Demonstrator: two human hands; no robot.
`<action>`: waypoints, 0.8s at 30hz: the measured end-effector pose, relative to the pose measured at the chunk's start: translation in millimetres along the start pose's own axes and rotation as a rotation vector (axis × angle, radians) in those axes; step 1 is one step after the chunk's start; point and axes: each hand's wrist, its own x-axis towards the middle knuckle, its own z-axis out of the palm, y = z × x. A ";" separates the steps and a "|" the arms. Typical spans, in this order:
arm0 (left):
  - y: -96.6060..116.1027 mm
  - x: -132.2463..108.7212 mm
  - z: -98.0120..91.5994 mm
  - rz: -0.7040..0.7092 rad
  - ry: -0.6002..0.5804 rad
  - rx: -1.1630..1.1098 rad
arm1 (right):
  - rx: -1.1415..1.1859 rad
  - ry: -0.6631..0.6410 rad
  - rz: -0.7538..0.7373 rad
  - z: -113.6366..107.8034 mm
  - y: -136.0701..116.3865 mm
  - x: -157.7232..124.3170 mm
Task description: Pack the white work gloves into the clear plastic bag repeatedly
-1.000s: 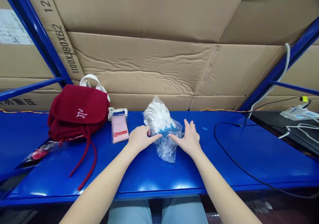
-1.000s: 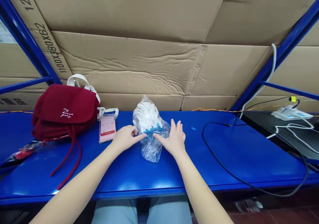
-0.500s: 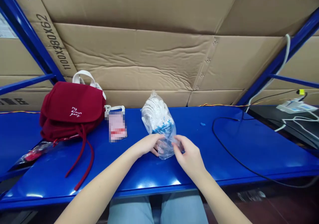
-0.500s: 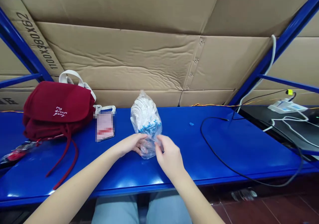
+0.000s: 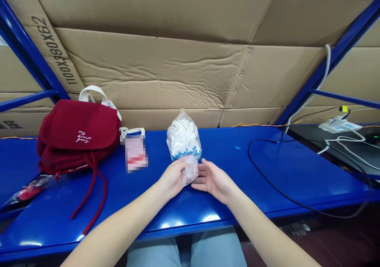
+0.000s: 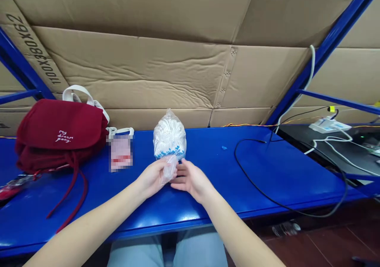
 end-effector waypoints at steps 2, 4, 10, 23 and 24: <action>-2.1 -2.6 1.3 -0.015 -0.029 -0.015 | 0.058 -0.100 0.055 8.3 -3.1 16.8; -3.4 -4.7 1.7 -0.039 -0.055 -0.025 | 0.077 -0.113 0.008 15.3 -2.3 30.0; 24.7 0.3 -18.4 -0.150 -0.342 0.242 | -0.258 -0.139 -0.138 12.7 -14.0 42.7; 38.1 30.8 -40.5 -0.111 -0.191 0.243 | -1.662 0.364 -0.681 22.9 -54.3 37.9; 34.7 34.6 -32.8 -0.095 -0.191 0.115 | -1.717 0.388 -0.706 23.9 -50.4 37.1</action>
